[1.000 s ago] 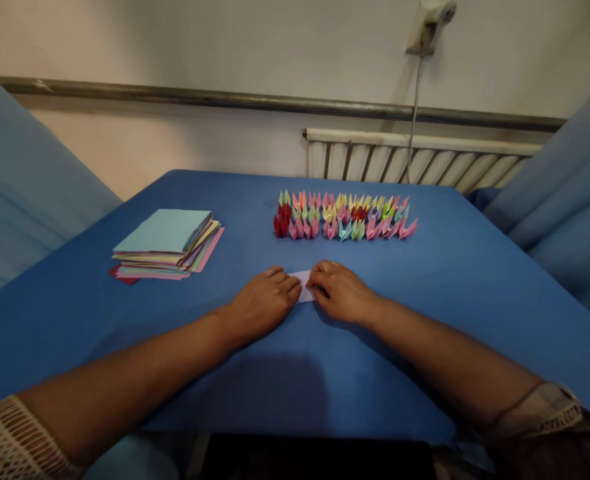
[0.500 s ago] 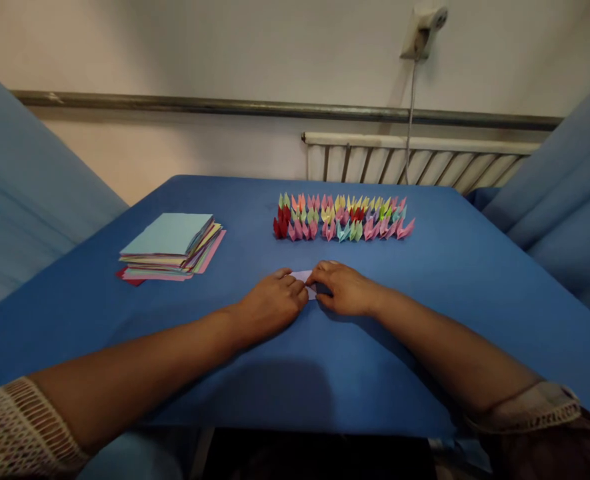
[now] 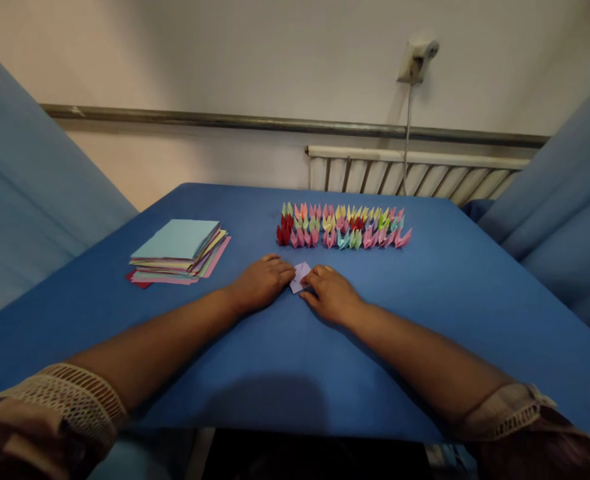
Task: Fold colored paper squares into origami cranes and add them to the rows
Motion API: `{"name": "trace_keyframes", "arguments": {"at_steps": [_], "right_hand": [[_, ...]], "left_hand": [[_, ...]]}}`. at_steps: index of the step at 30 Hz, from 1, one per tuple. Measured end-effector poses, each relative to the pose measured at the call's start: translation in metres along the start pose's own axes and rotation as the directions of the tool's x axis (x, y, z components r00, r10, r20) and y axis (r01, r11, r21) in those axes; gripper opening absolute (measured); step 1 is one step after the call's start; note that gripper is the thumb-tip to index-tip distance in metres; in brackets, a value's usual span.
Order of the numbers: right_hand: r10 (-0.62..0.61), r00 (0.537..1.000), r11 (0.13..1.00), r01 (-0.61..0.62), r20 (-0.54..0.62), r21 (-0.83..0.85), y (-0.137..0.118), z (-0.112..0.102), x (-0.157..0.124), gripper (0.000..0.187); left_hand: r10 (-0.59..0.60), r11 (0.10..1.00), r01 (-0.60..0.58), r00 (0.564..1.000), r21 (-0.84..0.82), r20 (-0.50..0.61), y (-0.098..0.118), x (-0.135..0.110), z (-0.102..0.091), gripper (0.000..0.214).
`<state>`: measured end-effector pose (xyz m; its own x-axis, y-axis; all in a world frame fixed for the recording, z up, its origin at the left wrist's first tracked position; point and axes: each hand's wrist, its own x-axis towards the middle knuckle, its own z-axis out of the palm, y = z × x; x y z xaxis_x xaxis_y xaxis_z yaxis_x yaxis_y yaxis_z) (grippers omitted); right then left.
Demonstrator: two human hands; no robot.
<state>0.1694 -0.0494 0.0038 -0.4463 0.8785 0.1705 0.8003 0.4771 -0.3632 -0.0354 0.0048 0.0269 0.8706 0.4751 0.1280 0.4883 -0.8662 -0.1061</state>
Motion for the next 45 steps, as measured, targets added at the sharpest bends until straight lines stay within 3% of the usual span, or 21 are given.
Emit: {"name": "trace_keyframes", "arguments": {"at_steps": [3,8,16,18,20,24,29,31,35,39,42,45], "right_hand": [[0.005,1.0,1.0,-0.005,-0.001,-0.017,-0.004,-0.002,0.002,0.027],[-0.016,1.0,0.997,0.018,0.026,-0.081,-0.004,-0.006,0.011,0.028],[-0.061,0.997,0.998,0.062,-0.04,0.01,0.001,-0.002,0.011,0.025],[-0.103,0.994,0.994,0.104,-0.033,0.016,0.001,-0.002,0.008,0.038],[-0.129,0.992,0.992,0.129,0.006,-0.01,-0.001,-0.004,0.006,0.037],[-0.103,0.993,0.993,0.107,0.065,-0.051,-0.005,-0.006,0.008,0.031],[-0.083,0.994,0.995,0.086,0.066,-0.049,-0.006,-0.007,0.011,0.03],[-0.085,0.995,0.996,0.087,0.054,-0.031,-0.005,-0.007,0.011,0.034],[-0.087,0.996,0.996,0.088,0.029,-0.023,-0.002,-0.005,0.011,0.039],[-0.084,0.996,0.996,0.084,0.022,-0.023,-0.002,-0.004,0.011,0.038],[-0.082,0.996,0.996,0.083,0.026,-0.017,-0.002,-0.005,0.01,0.036],[-0.085,0.996,0.996,0.086,0.03,-0.014,-0.003,-0.006,0.01,0.034]], "left_hand": [[-0.114,0.98,0.106,0.993,-0.169,-0.036,-0.004,-0.005,0.006,0.029],[-0.184,0.909,0.124,0.976,-0.397,-0.114,-0.003,-0.013,0.014,0.032],[-0.186,0.853,0.1,0.975,-0.512,-0.121,-0.005,-0.013,0.015,0.028],[-0.18,0.839,0.092,0.977,-0.536,-0.113,-0.005,-0.014,0.015,0.026],[-0.224,0.82,0.136,0.97,-0.556,-0.093,-0.004,-0.014,0.014,0.027],[-0.425,0.767,0.335,0.904,-0.547,-0.041,0.0,-0.012,0.012,0.033],[-0.534,0.736,0.466,0.845,-0.491,0.001,0.005,-0.004,0.011,0.033],[-0.582,0.662,0.52,0.81,-0.54,0.066,0.004,-0.001,0.012,0.032],[-0.637,0.42,0.565,0.741,-0.71,0.213,0.002,0.004,0.014,0.032],[-0.659,0.28,0.525,0.714,-0.804,0.236,0.003,0.007,0.014,0.034],[-0.678,0.284,0.541,0.697,-0.791,0.233,0.003,0.006,0.016,0.036],[-0.686,0.381,0.575,0.701,-0.724,0.196,-0.001,0.001,0.018,0.033]]}}
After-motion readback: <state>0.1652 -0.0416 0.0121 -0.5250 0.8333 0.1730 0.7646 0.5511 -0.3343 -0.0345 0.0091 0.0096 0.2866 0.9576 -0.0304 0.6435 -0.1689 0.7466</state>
